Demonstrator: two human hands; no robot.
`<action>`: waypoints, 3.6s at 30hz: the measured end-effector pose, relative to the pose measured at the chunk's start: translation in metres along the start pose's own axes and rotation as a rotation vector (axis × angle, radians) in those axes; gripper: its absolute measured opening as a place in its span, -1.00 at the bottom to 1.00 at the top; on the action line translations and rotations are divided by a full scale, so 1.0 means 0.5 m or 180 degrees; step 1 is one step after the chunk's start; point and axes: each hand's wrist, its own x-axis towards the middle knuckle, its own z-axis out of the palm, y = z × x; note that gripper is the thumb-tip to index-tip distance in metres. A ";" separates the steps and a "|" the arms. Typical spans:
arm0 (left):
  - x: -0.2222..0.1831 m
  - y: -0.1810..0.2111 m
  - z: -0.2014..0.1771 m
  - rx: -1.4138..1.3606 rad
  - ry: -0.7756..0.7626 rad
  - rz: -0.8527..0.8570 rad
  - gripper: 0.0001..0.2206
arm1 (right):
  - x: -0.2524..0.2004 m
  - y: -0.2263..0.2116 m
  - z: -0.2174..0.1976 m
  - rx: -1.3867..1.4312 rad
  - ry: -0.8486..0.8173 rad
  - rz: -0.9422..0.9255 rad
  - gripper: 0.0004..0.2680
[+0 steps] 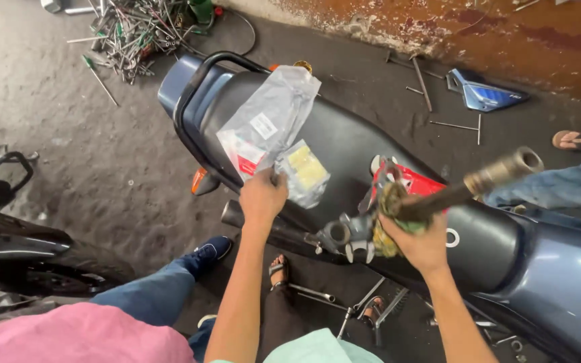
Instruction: The person cleans a motorcycle part with a cloth, then uses a hammer to tap a metal tube on the floor. They wipe the part again, retrieve a small packet, cut it open with scissors, and place the contents into the motorcycle's fuel tank opening.
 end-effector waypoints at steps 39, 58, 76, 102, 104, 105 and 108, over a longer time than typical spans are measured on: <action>-0.396 -0.034 -0.265 -0.1335 -0.0829 -0.0172 -0.78 | -0.121 -0.016 0.122 0.0003 -0.0566 0.0892 -0.76; -0.345 -0.236 -0.210 -0.2053 -0.1484 -0.0507 -0.70 | -0.322 0.028 0.138 0.0580 -0.1678 0.1065 -0.70; -0.539 -1.009 0.446 -0.2087 -0.1102 -0.2048 -0.67 | -0.580 1.030 0.744 0.0177 -0.1896 0.3608 -0.70; -0.335 -0.849 0.189 -0.0981 -0.0612 -0.0512 -0.60 | -0.460 0.665 0.753 -0.0297 -0.3235 0.1563 -0.70; -0.361 -0.726 0.090 -0.1461 -0.1087 -0.0559 -0.78 | -0.425 0.448 0.656 0.0222 -0.3285 0.1556 -0.70; -0.364 -0.654 0.030 -0.1435 -0.1056 -0.0420 -0.78 | -0.413 0.377 0.610 0.0254 -0.3204 0.1439 -0.70; -0.392 -0.459 -0.133 -0.1569 -0.0949 -0.0197 -0.83 | -0.406 0.196 0.491 0.0717 -0.2381 0.1026 -0.78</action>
